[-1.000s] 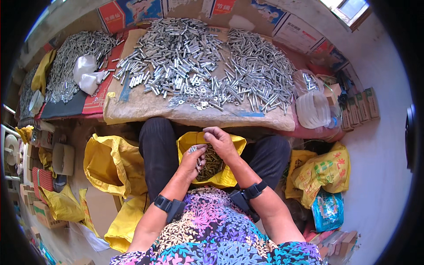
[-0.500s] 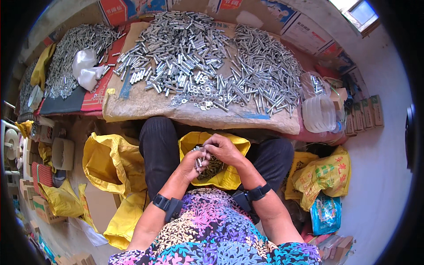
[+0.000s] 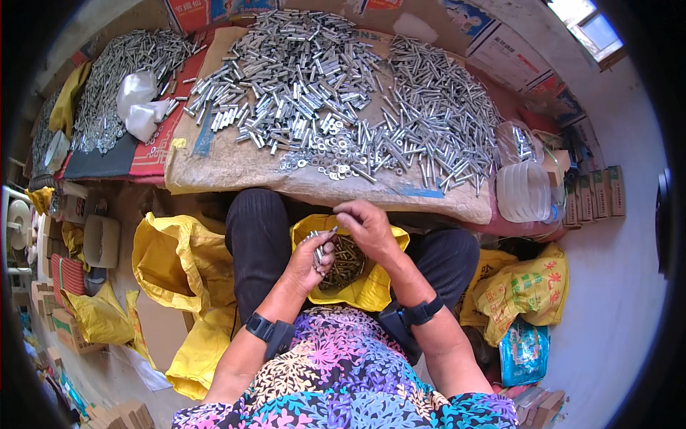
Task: Sorting and grouping small metal bolts and washers from a large pile into a smaller container.
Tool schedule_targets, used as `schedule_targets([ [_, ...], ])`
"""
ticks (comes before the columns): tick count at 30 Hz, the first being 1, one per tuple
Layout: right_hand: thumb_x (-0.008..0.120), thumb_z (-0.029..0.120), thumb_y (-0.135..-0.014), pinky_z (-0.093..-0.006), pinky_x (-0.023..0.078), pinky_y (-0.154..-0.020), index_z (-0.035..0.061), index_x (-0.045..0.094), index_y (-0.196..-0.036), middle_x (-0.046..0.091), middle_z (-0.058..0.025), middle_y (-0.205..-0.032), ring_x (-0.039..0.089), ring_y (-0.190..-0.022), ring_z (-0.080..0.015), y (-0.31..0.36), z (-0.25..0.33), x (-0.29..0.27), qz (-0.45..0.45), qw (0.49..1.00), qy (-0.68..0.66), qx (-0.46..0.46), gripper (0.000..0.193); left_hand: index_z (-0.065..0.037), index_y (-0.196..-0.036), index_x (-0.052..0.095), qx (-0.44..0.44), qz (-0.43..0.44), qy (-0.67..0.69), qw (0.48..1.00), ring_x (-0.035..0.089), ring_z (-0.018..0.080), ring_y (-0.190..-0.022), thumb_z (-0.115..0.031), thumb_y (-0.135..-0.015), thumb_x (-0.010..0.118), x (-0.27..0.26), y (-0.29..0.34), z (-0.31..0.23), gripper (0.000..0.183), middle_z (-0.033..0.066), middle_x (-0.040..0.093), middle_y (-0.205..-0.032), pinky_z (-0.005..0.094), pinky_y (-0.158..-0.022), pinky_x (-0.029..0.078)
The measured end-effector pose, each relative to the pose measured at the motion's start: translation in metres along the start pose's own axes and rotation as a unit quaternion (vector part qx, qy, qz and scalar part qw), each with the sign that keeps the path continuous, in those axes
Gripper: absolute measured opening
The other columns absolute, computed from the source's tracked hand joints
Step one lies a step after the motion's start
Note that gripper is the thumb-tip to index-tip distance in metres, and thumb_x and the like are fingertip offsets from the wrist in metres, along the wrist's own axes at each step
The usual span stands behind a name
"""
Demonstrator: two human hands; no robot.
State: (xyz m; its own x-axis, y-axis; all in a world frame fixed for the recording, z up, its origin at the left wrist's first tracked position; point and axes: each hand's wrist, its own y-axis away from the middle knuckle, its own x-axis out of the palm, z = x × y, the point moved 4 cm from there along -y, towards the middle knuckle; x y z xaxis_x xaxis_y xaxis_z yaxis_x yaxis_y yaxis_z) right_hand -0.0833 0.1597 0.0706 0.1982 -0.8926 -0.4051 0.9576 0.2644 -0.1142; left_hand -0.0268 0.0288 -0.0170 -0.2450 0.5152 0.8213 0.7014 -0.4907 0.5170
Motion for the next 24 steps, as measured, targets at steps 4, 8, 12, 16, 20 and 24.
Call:
schedule_targets([
  [4, 0.064, 0.008, -0.079, -0.0386, 0.047, -0.065, 0.005, 0.064, -0.089, 0.06, -0.0145, -0.08, 0.06, -0.075, -0.0327, -0.036, 0.008, -0.019, -0.107, 0.985, 0.101, -0.094, 0.01, -0.008, -0.094, 0.054, 0.014, 0.013, 0.017, 1.0, 0.047, 0.0084, -0.048, -0.021, -0.091, 0.052, 0.01, 0.002, -0.007, 0.014, -0.0009, 0.053, -0.067, 0.019, -0.035, 0.031],
  [8, 0.066, 0.018, -0.076, -0.0428, 0.048, -0.064, 0.0074, 0.065, -0.083, 0.06, -0.0121, -0.081, 0.06, -0.075, -0.034, -0.056, 0.003, -0.018, -0.099, 0.954, 0.281, -0.029, 0.012, -0.008, -0.096, 0.054, 0.034, -0.002, 0.008, 0.999, 0.045, 0.0089, -0.048, -0.022, -0.091, 0.051, 0.008, 0.004, -0.009, 0.015, -0.0016, 0.052, -0.067, 0.0194, -0.035, 0.031],
  [12, 0.066, 0.019, -0.077, -0.0432, 0.048, -0.063, 0.0078, 0.065, -0.079, 0.06, -0.012, -0.081, 0.06, -0.075, -0.0332, -0.064, 0.001, -0.017, -0.11, 0.937, 0.331, -0.019, 0.011, -0.007, -0.096, 0.054, 0.041, 0.006, 0.02, 0.999, 0.046, 0.0088, -0.049, -0.021, -0.091, 0.052, 0.011, 0.006, -0.009, 0.015, -0.0013, 0.053, -0.068, 0.0192, -0.035, 0.032],
  [16, 0.063, 0.018, -0.078, -0.0429, 0.048, -0.063, 0.0079, 0.065, -0.077, 0.06, -0.0125, -0.078, 0.06, -0.073, -0.0333, -0.057, 0.0, -0.024, -0.141, 0.938, 0.312, -0.06, 0.01, -0.009, -0.093, 0.053, 0.05, -0.01, 0.02, 0.998, 0.043, 0.0072, -0.047, -0.021, -0.091, 0.053, 0.013, 0.009, -0.009, 0.012, -0.0033, 0.047, -0.064, 0.0192, -0.035, 0.029],
  [20, 0.064, 0.013, -0.077, -0.0409, 0.047, -0.062, 0.0064, 0.064, -0.077, 0.059, -0.0125, -0.075, 0.059, -0.07, -0.0328, -0.038, 0.012, -0.023, -0.146, 0.953, 0.257, -0.071, 0.007, -0.011, -0.091, 0.052, 0.09, -0.019, 0.027, 0.995, 0.039, 0.006, -0.046, -0.019, -0.091, 0.055, 0.013, 0.012, -0.011, 0.009, -0.0049, 0.039, -0.06, 0.0192, -0.035, 0.026],
  [24, 0.067, 0.002, -0.074, -0.0276, 0.043, -0.054, 0.0036, 0.064, -0.081, 0.056, -0.0062, -0.071, 0.054, -0.06, -0.0157, -0.015, 0.016, -0.009, -0.118, 0.98, 0.125, -0.098, 0.008, -0.011, -0.091, 0.052, 0.099, -0.02, 0.03, 0.994, 0.039, 0.0061, -0.045, -0.018, -0.091, 0.056, 0.015, 0.013, -0.012, 0.008, -0.0049, 0.04, -0.06, 0.0193, -0.034, 0.026],
])
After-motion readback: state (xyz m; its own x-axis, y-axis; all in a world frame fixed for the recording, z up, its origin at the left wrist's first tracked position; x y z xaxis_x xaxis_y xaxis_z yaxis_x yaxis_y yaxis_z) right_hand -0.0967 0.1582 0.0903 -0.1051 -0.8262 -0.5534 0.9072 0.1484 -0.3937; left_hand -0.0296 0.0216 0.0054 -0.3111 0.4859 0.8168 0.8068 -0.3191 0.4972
